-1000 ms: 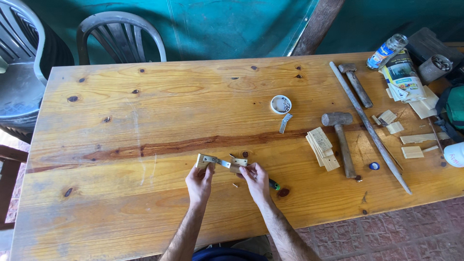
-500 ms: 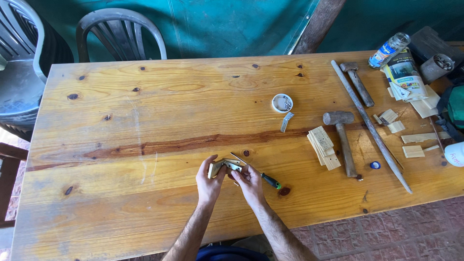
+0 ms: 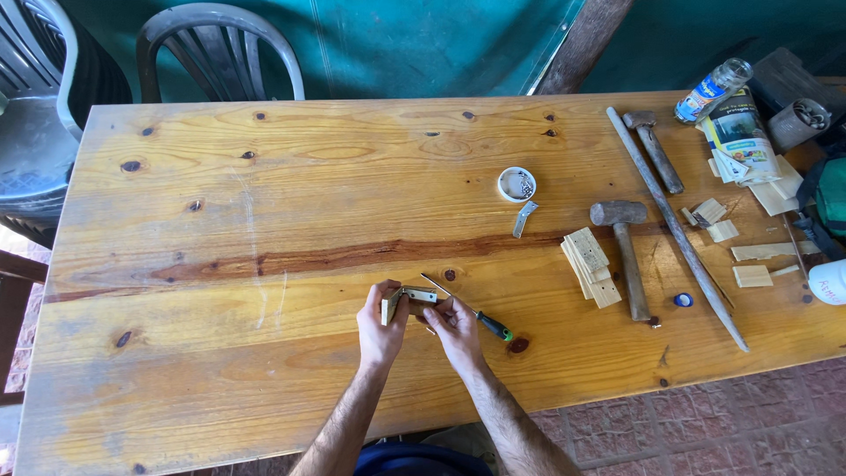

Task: The person assembles small wooden blocks by inserting dowels and securing them with screws using a screwdriver. They repeatedly align the pieces, insert fasteners, and tighten the screws to join the components on a wooden workbench.

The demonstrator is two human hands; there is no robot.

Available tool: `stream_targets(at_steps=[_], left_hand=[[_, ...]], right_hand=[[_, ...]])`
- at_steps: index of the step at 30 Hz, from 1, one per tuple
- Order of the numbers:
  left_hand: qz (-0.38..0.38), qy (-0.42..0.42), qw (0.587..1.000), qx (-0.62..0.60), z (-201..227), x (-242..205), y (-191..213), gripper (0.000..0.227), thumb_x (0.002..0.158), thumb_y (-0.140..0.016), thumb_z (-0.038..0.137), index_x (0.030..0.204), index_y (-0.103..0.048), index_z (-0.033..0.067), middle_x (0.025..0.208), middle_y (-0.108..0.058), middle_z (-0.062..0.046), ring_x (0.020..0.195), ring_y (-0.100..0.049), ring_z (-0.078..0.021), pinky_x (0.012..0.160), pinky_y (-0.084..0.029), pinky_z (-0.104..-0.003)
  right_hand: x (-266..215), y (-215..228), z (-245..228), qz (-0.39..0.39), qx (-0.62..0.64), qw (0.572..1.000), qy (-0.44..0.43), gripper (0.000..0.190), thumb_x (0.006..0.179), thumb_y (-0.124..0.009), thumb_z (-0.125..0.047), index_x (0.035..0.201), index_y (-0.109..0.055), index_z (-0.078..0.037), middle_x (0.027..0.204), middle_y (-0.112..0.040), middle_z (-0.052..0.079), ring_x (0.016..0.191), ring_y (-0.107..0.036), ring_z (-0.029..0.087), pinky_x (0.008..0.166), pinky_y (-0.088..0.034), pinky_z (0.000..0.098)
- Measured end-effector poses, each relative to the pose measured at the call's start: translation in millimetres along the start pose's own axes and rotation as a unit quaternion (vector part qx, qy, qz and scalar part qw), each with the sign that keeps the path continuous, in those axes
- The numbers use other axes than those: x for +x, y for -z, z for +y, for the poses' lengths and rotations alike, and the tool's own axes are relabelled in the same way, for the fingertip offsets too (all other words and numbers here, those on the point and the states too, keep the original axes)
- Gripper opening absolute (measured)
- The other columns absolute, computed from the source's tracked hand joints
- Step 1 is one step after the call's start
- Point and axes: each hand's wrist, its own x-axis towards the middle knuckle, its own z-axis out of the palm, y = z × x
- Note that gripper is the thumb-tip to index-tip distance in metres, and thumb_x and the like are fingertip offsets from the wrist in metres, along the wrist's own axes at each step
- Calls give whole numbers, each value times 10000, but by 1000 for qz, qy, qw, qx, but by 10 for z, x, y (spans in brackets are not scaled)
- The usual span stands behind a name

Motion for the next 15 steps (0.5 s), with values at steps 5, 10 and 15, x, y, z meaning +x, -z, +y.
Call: stream_targets(at_steps=[5,10,15], left_hand=[[6,-18,999,40,79,-24,-7,346,957,-854,76,1288,-816,171,1008,-894,-163,942,-881,-350,828,-664,-471],[-5,-24,998,53,70,-19,-9,344,985,-827,67,1311,-799,173,1027,-899,-171,896,-883,-359,770,-676,-457],[-6,-40,998,47,24,-18,-16,341,991,-827,63,1316,-776,154,1077,-897,-181,890,-888,-369,750,-693,-458]], right_hand=[[6,0,-106,23,-35,999,22,223,1079,-852,-87,1039,-690,60,1077,-855,270,907,-878,259,835,-772,453],[35,-50,-127,52,-40,997,32,233,1083,-849,-84,1047,-665,54,1129,-837,236,874,-867,217,795,-786,428],[-11,-163,-312,70,-91,992,46,208,1077,-855,-73,1041,-693,52,1106,-798,220,857,-884,254,743,-791,435]])
